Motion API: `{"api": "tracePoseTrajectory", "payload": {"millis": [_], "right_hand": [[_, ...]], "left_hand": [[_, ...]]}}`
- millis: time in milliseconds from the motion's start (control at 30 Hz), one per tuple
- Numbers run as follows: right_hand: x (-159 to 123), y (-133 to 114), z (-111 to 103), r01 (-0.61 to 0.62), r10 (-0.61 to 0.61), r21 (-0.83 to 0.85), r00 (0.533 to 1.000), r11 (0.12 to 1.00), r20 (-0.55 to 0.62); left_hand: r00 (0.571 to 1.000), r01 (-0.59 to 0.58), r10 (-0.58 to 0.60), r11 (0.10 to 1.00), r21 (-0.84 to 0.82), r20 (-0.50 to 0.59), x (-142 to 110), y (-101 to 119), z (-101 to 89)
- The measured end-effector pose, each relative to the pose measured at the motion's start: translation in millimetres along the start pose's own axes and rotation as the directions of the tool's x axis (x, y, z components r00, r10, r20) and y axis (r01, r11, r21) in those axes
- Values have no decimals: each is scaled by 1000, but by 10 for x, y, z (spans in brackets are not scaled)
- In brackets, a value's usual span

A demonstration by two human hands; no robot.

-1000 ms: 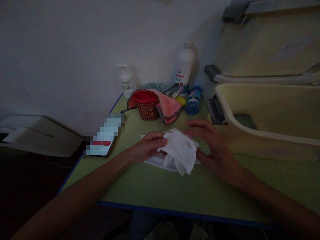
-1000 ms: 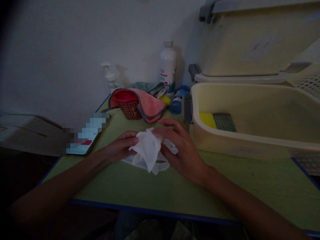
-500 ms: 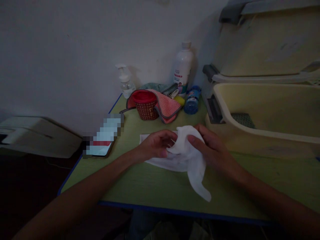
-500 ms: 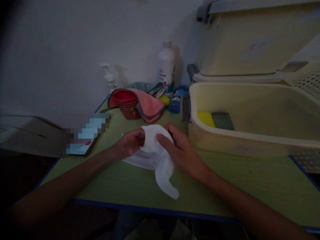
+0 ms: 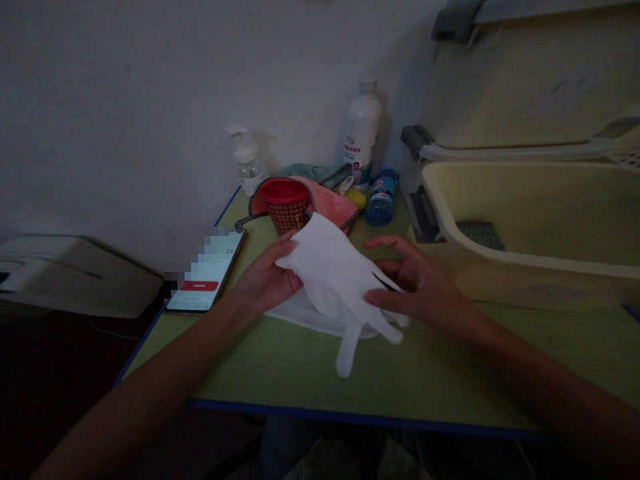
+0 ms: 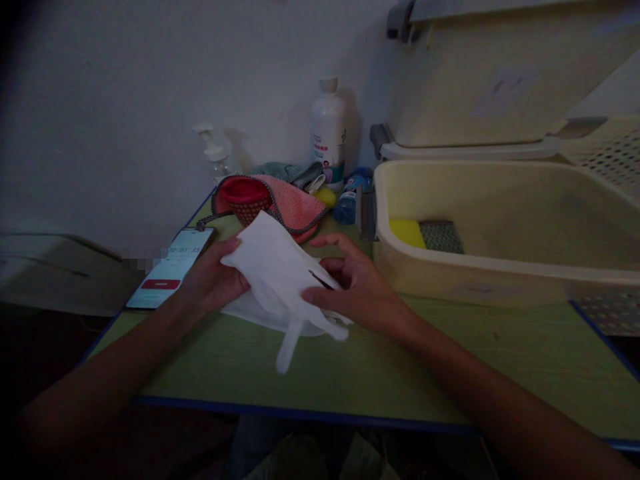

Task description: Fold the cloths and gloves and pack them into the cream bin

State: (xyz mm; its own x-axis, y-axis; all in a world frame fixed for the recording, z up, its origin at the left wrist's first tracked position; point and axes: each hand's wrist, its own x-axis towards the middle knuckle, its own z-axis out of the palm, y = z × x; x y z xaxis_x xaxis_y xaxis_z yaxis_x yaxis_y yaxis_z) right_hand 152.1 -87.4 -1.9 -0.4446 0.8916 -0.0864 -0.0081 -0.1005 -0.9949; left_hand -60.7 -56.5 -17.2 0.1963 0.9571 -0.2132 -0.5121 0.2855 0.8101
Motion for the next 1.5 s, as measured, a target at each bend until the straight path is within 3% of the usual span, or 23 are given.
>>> {"api": "tracePoseTrajectory", "payload": {"millis": [200, 500, 633, 733, 867, 1000, 1100, 1200, 1333, 1500], "right_hand": [[3, -1, 2, 17, 1, 152, 994, 988, -113], [24, 37, -4, -40, 36, 241, 999, 970, 21], [34, 46, -8, -48, 66, 298, 996, 953, -52], [42, 47, -14, -8, 43, 306, 993, 952, -106], [38, 45, -25, 13, 13, 245, 994, 969, -106], [18, 56, -25, -50, 61, 211, 997, 976, -43], [3, 69, -28, -132, 132, 139, 991, 981, 10], [-2, 74, -58, -99, 101, -66, 994, 993, 31], [9, 57, -141, 5, 23, -301, 996, 954, 91], [38, 78, -204, 46, 40, -377, 975, 925, 218]], "left_hand": [[999, 13, -14, 1000, -27, -39, 38, 22, 1], [994, 16, -24, 997, -77, -106, 60, 77, 17], [995, 15, -19, 999, -41, -100, 39, 117, 7], [998, -45, 47, 997, 59, -38, 39, 136, -7], [982, -175, 160, 968, 181, 96, 33, 173, -37], [974, -168, 108, 933, 319, 197, 19, 222, -105], [988, -127, 77, 893, 432, 131, 45, 228, -175], [996, -91, 76, 838, 538, 49, 81, 224, -219], [996, 2, -56, 792, 611, 69, 82, 253, -218], [960, 37, -234, 651, 758, 153, 48, 294, -228]]}}
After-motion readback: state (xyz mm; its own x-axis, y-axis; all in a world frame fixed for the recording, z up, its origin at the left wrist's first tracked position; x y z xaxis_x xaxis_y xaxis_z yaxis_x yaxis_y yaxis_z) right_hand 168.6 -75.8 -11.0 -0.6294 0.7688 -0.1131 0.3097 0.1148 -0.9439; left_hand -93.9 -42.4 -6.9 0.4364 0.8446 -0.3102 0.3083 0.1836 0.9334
